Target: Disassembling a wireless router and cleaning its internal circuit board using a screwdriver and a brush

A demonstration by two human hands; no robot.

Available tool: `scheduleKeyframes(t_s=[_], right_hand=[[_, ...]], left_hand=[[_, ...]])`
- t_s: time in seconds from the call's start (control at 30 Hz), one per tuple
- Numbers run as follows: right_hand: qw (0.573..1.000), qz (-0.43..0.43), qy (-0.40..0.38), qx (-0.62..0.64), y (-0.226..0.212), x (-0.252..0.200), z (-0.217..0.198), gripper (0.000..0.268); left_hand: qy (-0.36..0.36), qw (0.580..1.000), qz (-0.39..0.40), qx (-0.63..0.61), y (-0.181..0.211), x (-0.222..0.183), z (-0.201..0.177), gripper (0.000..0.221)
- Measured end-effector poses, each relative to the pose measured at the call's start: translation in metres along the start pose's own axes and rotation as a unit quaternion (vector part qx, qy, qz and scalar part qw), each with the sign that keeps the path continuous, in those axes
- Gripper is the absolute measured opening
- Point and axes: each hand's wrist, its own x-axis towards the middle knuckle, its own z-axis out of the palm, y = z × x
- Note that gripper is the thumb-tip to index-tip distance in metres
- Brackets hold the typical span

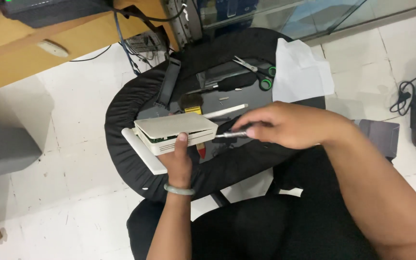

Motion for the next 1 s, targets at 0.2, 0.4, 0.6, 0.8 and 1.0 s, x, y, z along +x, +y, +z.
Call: scheduleKeyframes(t_s=[0.2, 0.4, 0.6, 0.8, 1.0], right_hand=[[0.910, -0.178, 0.134, 0.350, 0.082, 0.030, -0.011, 0.032], [0.907, 0.017, 0.344, -0.244, 0.160, 0.142, 0.036, 0.023], [0.912, -0.013, 0.271, -0.307, 0.124, 0.148, 0.067, 0.051], [0.965, -0.160, 0.139, 0.153, 0.064, 0.112, 0.044, 0.062], [0.987, -0.088, -0.076, 0.109, 0.004, 0.084, 0.066, 0.121]], left_hand=[[0.017, 0.984, 0.013, -0.174, 0.028, 0.016, 0.001, 0.076], [0.016, 0.968, -0.006, -0.250, 0.012, 0.017, -0.001, 0.087], [-0.038, 0.968, -0.046, -0.246, -0.026, 0.019, -0.010, 0.073], [-0.109, 0.972, -0.083, -0.192, -0.052, 0.018, -0.023, 0.067], [-0.182, 0.973, -0.139, -0.038, 0.011, 0.017, -0.010, 0.075]])
